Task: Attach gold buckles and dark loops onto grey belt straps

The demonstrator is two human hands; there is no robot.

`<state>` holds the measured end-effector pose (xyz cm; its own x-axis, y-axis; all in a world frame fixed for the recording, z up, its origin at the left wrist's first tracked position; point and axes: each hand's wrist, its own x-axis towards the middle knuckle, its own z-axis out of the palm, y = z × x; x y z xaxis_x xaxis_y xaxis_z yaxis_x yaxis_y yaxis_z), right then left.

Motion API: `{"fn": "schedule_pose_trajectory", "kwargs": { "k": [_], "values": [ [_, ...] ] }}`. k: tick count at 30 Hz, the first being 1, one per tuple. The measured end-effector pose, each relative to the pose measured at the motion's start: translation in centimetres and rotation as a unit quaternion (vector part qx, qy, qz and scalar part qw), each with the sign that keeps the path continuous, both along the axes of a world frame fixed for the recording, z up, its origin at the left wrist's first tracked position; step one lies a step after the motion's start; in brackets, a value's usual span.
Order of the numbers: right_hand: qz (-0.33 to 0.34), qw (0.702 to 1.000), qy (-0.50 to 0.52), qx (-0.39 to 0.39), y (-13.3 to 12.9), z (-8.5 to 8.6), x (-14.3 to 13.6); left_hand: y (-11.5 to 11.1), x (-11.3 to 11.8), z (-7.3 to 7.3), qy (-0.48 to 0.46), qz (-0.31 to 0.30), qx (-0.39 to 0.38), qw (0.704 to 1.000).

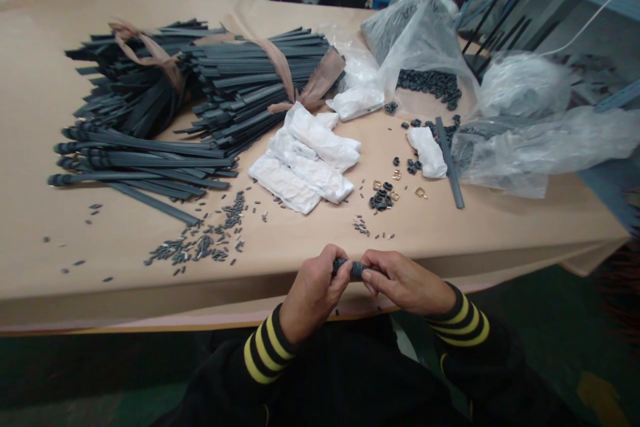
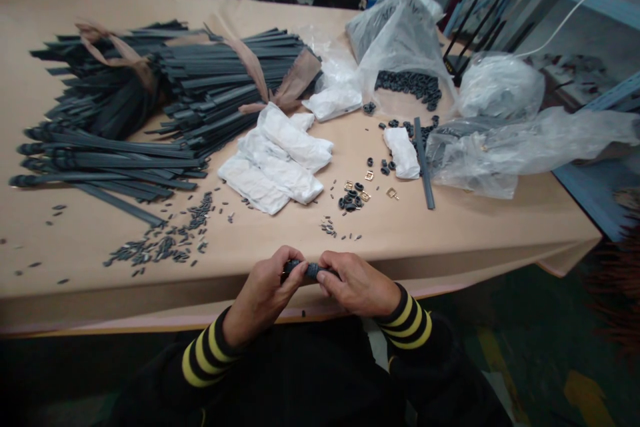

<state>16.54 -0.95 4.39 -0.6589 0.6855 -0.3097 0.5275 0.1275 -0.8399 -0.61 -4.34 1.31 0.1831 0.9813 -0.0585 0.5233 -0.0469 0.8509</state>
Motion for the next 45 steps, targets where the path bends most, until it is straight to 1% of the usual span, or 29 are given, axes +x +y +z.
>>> {"fn": "schedule_pose_trajectory", "kwargs": {
  "k": [1,3,5,7,10,12,14,16,20,22,25,27,29,33,36,39,42,45],
  "values": [
    [-0.009,1.0,-0.006,0.011,0.0,-0.1,-0.1,0.0,0.0,-0.1,0.007,-0.004,0.004,1.0],
    [-0.03,0.999,-0.01,0.008,-0.1,-0.4,-0.3,0.1,-0.1,-0.2,0.011,-0.009,-0.001,1.0],
    [-0.047,0.999,-0.001,-0.004,-0.2,-0.8,-0.3,0.2,-0.3,-0.2,-0.008,-0.013,-0.017,1.0],
    [-0.056,0.998,0.015,-0.018,-0.3,-1.2,-0.2,0.3,-0.6,0.0,-0.042,-0.032,-0.046,0.998],
    [-0.048,0.998,0.009,-0.024,-0.6,-1.6,0.0,0.1,-1.1,0.4,-0.079,-0.077,-0.088,0.99],
    [-0.034,0.999,-0.009,-0.029,-0.7,-1.8,0.1,-0.3,-1.2,0.5,-0.076,-0.087,-0.084,0.99],
    [-0.027,0.999,-0.005,-0.033,-0.8,-2.0,0.1,-0.5,-1.0,0.2,-0.049,-0.072,-0.061,0.994],
    [-0.024,0.999,0.015,-0.022,-0.8,-2.3,0.1,-0.5,-0.9,-0.1,-0.031,-0.066,-0.055,0.996],
    [-0.052,0.998,0.034,0.015,-1.1,-3.2,-0.2,0.0,-0.6,-0.2,-0.007,-0.051,-0.054,0.997],
    [-0.066,0.997,0.024,0.026,-1.3,-3.9,-0.3,0.2,-0.7,-0.2,-0.014,-0.041,-0.053,0.998],
    [-0.056,0.998,-0.003,0.012,-1.2,-4.5,-0.6,0.6,-1.0,-0.2,-0.059,-0.053,-0.064,0.995],
    [-0.048,0.999,-0.016,0.003,-1.0,-4.2,-0.8,0.7,-1.2,-0.1,-0.082,-0.074,-0.069,0.991],
    [-0.043,0.999,-0.022,0.012,-0.7,-3.6,-0.9,0.8,-1.3,0.1,-0.101,-0.099,-0.083,0.986],
    [0.022,0.999,-0.016,0.034,-0.2,-1.9,-1.0,0.7,-1.6,0.4,-0.116,-0.119,-0.113,0.98],
    [0.059,0.998,0.01,0.027,0.1,-1.0,-1.2,0.8,-1.8,0.5,-0.11,-0.142,-0.108,0.978],
    [0.076,0.996,0.017,0.035,0.2,-1.1,-1.7,1.1,-2.1,0.3,-0.108,-0.166,-0.098,0.975],
    [0.051,0.996,-0.004,0.069,0.1,-1.8,-2.4,1.6,-2.0,0.2,-0.095,-0.153,-0.088,0.98],
    [0.027,0.995,-0.009,0.094,0.5,-2.2,-2.7,2.4,-2.4,0.5,-0.088,-0.136,-0.088,0.983]
  ]
}}
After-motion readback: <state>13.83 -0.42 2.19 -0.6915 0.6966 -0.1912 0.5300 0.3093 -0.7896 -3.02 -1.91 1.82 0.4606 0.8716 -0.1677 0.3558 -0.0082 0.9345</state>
